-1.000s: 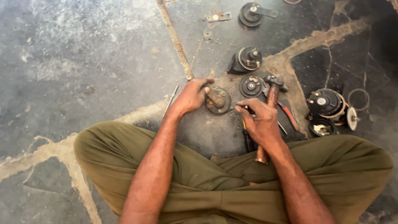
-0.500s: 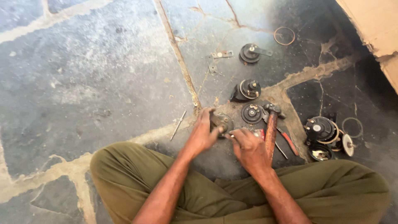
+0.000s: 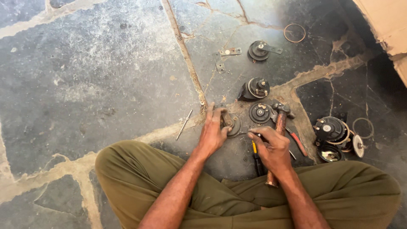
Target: The person sits on the floor and uses a hammer and a metal punch to repeatedly strike a small metal component. They adjust the component's position and continue hammering to modify or dislodge parts of the assembly.
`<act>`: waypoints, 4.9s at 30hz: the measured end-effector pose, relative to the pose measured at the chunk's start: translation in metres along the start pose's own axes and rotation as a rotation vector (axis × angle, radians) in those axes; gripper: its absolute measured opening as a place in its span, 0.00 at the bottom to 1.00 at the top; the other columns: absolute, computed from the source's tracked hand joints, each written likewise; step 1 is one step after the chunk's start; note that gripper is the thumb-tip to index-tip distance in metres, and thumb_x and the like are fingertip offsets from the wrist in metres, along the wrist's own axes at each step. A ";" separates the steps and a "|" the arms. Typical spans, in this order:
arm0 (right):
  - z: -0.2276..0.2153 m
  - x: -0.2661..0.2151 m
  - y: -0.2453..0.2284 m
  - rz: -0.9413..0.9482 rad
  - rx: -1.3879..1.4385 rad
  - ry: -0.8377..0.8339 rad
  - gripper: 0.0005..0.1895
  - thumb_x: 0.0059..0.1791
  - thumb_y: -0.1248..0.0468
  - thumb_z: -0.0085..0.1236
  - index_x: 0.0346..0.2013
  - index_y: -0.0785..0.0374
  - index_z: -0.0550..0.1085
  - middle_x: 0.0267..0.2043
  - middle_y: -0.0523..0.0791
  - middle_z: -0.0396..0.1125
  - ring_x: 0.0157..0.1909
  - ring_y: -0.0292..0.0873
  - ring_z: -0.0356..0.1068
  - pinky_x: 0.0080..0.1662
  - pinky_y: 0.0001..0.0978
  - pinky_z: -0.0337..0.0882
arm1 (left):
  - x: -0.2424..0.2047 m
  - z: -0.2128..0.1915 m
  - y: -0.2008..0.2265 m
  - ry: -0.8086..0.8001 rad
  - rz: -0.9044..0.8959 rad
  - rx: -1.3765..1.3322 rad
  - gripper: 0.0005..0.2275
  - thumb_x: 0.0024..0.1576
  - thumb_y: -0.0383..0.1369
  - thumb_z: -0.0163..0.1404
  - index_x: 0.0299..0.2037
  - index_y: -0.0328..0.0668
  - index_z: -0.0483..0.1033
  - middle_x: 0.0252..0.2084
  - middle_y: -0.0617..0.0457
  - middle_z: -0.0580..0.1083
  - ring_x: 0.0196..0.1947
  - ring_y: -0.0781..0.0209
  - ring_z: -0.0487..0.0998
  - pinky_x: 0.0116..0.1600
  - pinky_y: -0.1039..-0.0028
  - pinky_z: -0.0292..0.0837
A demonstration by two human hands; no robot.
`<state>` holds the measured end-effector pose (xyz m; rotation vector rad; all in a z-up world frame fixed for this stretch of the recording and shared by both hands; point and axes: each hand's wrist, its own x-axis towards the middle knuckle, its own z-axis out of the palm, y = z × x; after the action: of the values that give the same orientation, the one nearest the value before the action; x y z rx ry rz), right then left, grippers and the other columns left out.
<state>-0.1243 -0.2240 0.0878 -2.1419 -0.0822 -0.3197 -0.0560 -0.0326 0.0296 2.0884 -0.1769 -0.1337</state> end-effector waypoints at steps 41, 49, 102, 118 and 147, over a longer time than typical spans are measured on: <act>0.004 -0.008 0.002 -0.225 -0.169 -0.038 0.09 0.42 0.70 0.69 0.36 0.63 0.79 0.34 0.46 0.75 0.36 0.48 0.77 0.52 0.42 0.71 | -0.006 -0.004 0.001 -0.062 0.237 0.155 0.20 0.43 0.20 0.64 0.48 0.39 0.79 0.70 0.35 0.60 0.72 0.33 0.58 0.73 0.52 0.56; 0.006 -0.011 0.009 -0.172 -0.095 -0.051 0.10 0.43 0.71 0.69 0.38 0.64 0.78 0.35 0.48 0.75 0.37 0.48 0.77 0.40 0.37 0.75 | -0.007 -0.005 0.005 -0.008 0.226 0.160 0.19 0.41 0.19 0.63 0.45 0.38 0.79 0.66 0.37 0.62 0.68 0.34 0.61 0.70 0.53 0.61; -0.045 -0.030 0.007 0.564 0.372 0.205 0.28 0.57 0.60 0.47 0.71 0.62 0.61 0.31 0.42 0.66 0.22 0.36 0.64 0.23 0.32 0.67 | -0.015 -0.004 0.009 -0.109 0.275 -0.060 0.08 0.60 0.34 0.57 0.42 0.38 0.82 0.40 0.44 0.80 0.40 0.45 0.83 0.45 0.61 0.77; -0.028 -0.044 -0.072 0.008 -0.128 0.103 0.29 0.57 0.61 0.48 0.74 0.60 0.57 0.34 0.51 0.74 0.30 0.47 0.75 0.36 0.36 0.75 | -0.011 0.000 0.001 -0.056 0.346 -0.039 0.07 0.59 0.33 0.57 0.42 0.38 0.81 0.39 0.42 0.79 0.40 0.41 0.81 0.44 0.59 0.76; -0.007 -0.019 -0.059 -0.047 -0.217 -0.017 0.27 0.58 0.60 0.51 0.72 0.64 0.64 0.37 0.52 0.72 0.33 0.35 0.74 0.35 0.32 0.70 | -0.004 -0.002 -0.004 0.002 0.292 -0.067 0.05 0.59 0.31 0.56 0.39 0.38 0.80 0.36 0.42 0.79 0.37 0.41 0.82 0.42 0.58 0.75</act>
<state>-0.1544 -0.1955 0.1349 -2.3610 -0.1118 -0.3508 -0.0592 -0.0283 0.0275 1.9723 -0.4663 0.0388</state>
